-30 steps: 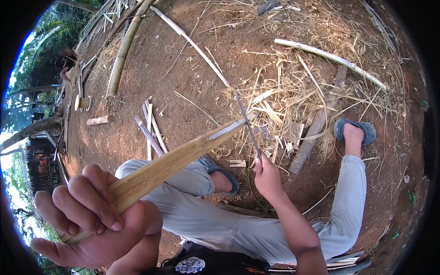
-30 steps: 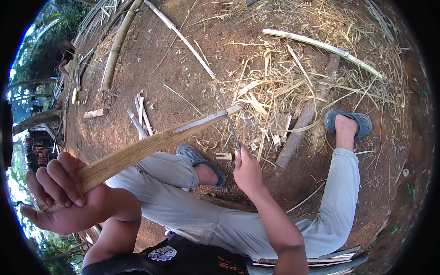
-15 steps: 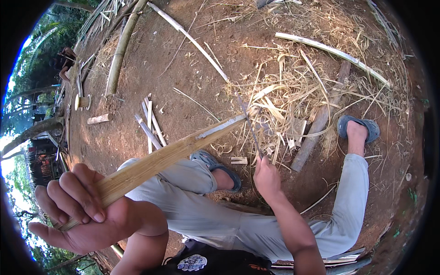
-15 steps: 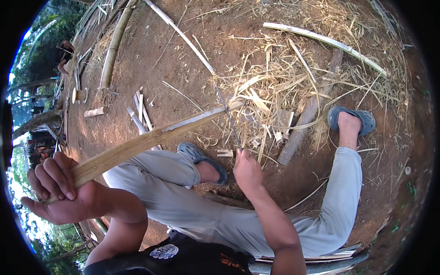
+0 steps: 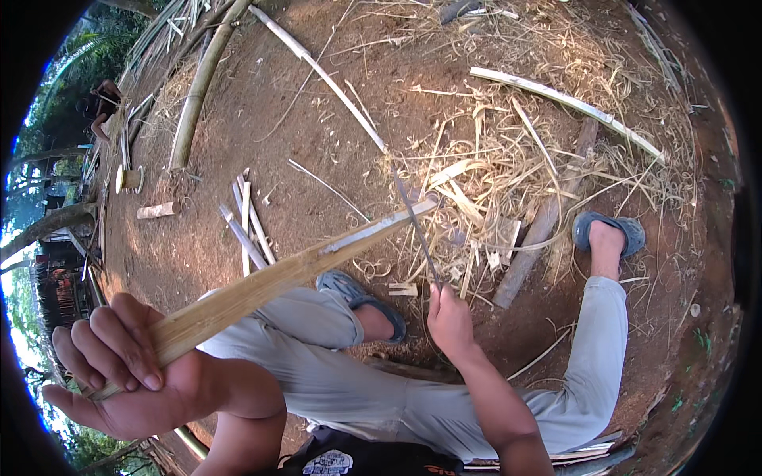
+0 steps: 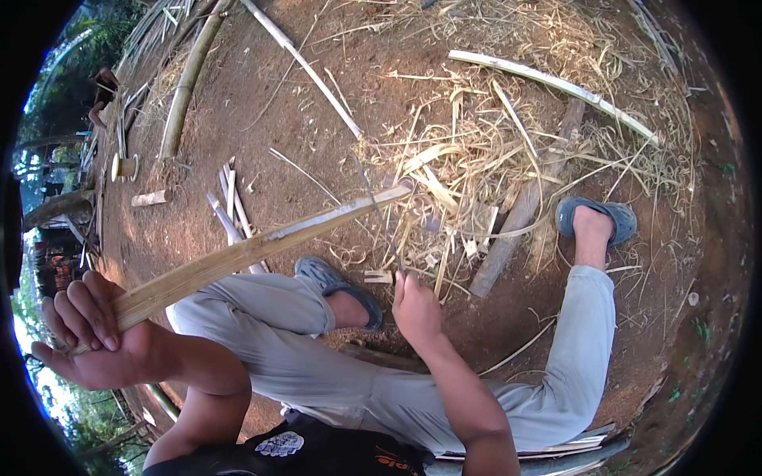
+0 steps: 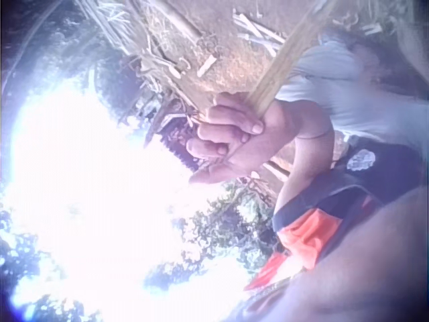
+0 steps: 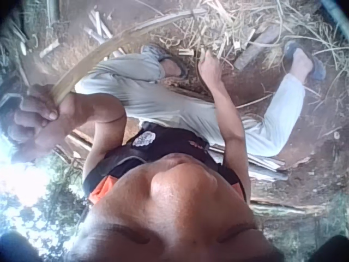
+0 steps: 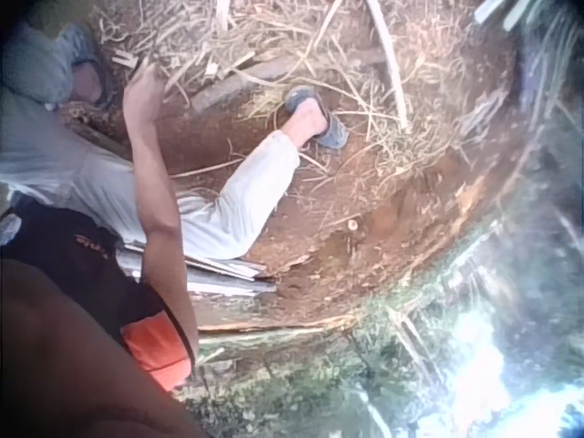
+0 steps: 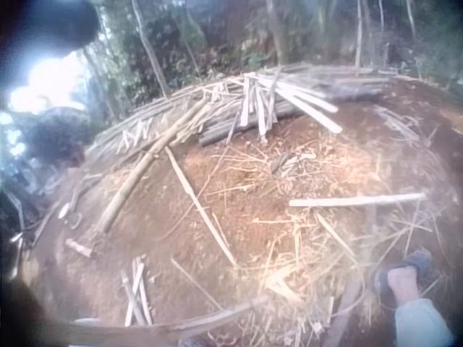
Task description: The person sits on the ground and uses a machete to shave and split a piece of bamboo. They repeatedly scrape the surface to thin the material and split it into smaller strips, occasionally inspecting the blade and the bamboo piece.
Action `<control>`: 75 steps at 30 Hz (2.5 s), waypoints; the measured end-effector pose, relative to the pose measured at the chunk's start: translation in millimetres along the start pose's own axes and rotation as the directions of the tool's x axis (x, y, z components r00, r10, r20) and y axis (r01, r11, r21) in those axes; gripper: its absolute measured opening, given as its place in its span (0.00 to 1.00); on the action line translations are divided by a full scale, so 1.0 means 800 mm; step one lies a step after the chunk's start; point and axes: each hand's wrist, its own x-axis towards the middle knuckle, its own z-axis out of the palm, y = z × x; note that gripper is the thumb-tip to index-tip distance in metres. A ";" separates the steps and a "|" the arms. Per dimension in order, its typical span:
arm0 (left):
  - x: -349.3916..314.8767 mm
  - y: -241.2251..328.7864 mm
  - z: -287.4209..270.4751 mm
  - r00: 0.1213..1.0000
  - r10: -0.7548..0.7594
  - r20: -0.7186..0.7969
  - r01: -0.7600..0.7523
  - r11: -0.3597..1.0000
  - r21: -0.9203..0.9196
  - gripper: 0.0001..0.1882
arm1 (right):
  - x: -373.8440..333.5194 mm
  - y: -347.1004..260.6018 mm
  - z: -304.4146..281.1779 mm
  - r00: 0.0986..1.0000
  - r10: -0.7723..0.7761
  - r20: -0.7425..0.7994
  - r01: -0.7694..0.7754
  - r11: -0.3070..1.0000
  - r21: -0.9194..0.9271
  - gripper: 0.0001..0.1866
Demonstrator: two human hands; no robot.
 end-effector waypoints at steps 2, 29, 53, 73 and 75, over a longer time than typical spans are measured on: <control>0.001 -0.001 -0.002 0.999 0.044 -0.026 -0.043 0.998 0.040 0.24 | -0.005 -0.029 -0.015 0.999 -0.032 0.019 0.031 0.998 0.049 0.13; 0.008 -0.017 0.023 0.995 0.022 -0.096 -0.005 0.984 0.176 0.23 | -0.002 -0.056 -0.026 0.982 -0.177 -0.071 0.182 0.981 0.068 0.13; -0.009 -0.016 0.039 0.995 0.014 -0.102 0.005 0.983 0.185 0.22 | 0.002 -0.042 -0.043 0.996 -0.093 -0.013 0.094 0.996 0.006 0.10; -0.007 -0.018 0.053 1.000 -0.022 0.003 0.021 0.997 0.079 0.21 | 0.042 0.018 -0.005 0.995 0.096 0.028 -0.091 0.985 -0.144 0.12; -0.008 -0.023 0.046 0.999 0.022 -0.047 -0.013 0.982 0.186 0.21 | 0.023 -0.013 -0.029 0.999 0.026 0.035 -0.022 0.994 -0.108 0.13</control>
